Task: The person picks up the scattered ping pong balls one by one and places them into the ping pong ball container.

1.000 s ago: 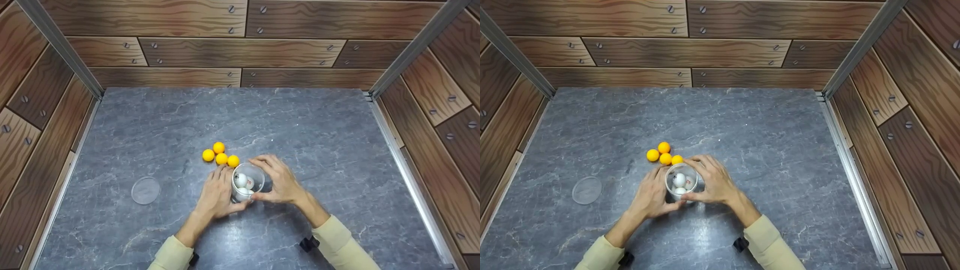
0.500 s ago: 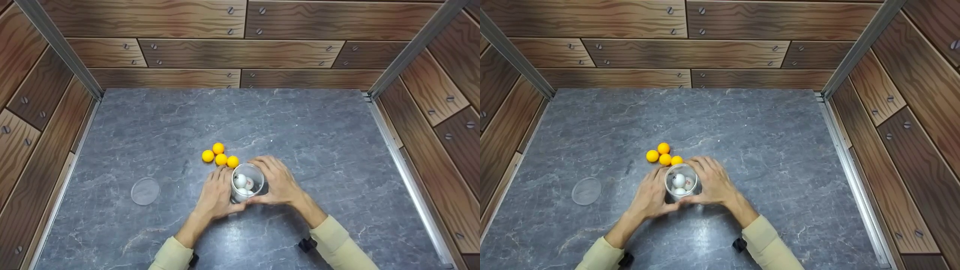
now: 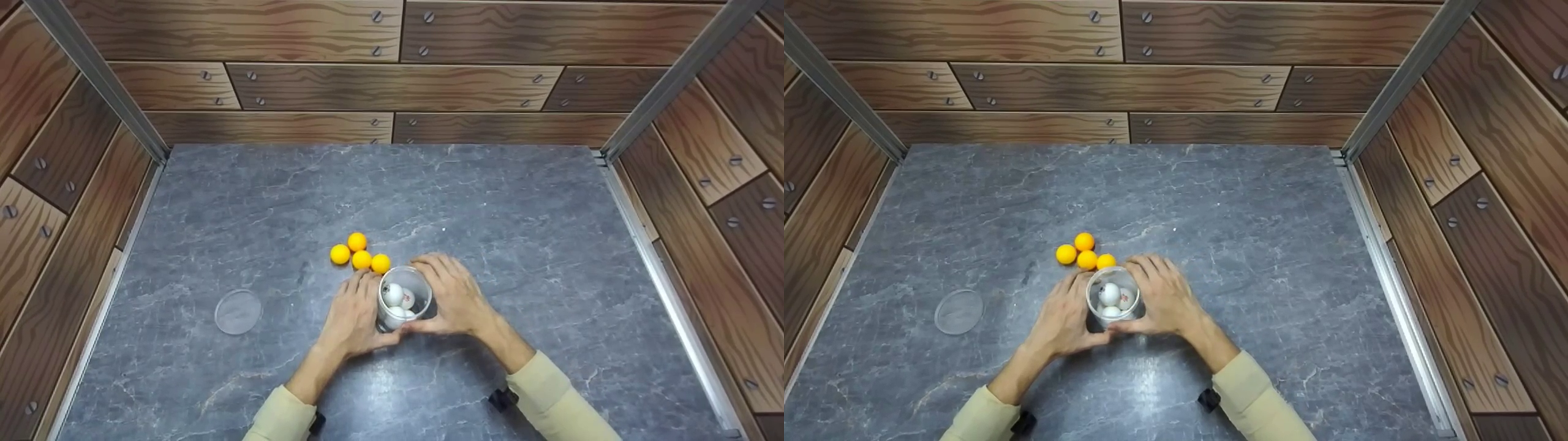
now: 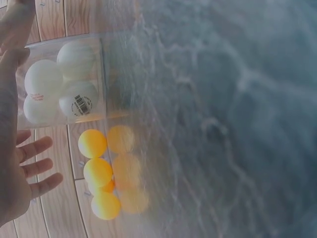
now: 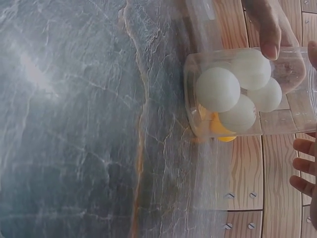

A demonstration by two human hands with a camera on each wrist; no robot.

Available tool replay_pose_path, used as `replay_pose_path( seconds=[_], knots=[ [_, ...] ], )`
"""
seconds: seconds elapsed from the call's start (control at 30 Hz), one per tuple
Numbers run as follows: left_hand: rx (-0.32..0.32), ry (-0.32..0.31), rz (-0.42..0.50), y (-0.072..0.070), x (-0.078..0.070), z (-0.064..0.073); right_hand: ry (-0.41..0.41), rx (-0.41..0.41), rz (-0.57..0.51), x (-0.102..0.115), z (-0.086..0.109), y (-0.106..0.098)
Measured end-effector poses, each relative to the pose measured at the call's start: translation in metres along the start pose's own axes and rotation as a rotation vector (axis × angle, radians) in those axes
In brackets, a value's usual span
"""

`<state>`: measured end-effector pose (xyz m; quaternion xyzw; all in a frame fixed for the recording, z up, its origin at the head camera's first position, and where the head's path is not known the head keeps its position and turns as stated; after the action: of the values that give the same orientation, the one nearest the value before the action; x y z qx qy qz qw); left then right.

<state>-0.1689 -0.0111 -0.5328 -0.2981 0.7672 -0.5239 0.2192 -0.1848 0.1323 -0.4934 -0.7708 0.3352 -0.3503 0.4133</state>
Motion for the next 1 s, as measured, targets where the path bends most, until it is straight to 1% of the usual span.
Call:
replay_pose_path(
  seconds=[0.13,0.4,0.53,0.6,0.73,0.9,1.0],
  knots=[
    [-0.019,0.01,-0.004,-0.002,0.0,0.0,-0.002,0.01,0.004,-0.001,0.0,0.001],
    [-0.139,0.058,-0.054,-0.01,0.001,0.001,-0.004,0.019,0.009,-0.002,0.0,0.002],
    [-0.163,0.068,-0.053,-0.011,0.004,0.003,0.003,0.025,0.016,-0.002,0.0,0.002],
    [-0.16,0.07,-0.046,-0.012,0.006,0.004,0.002,0.025,0.019,-0.002,0.0,0.002],
    [-0.13,0.067,-0.023,-0.01,0.011,0.009,0.006,0.032,0.025,-0.002,0.0,0.003],
    [-0.076,0.071,-0.037,-0.011,0.019,0.016,0.009,0.041,0.038,-0.002,0.0,0.004],
    [-0.051,0.066,-0.042,-0.014,0.027,0.019,0.003,0.036,0.043,-0.002,0.0,0.004]
  ],
)
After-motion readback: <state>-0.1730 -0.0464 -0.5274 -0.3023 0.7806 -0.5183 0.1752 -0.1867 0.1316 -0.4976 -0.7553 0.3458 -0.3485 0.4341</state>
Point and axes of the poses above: each hand's wrist, its own z-axis away from the middle knuckle, its own y-axis out of the palm, x = y × z, the point moved 9 cm from there along -z, towards the middle knuckle, and after that the axes turned 15 degrees about y, right-handed, at the moved point
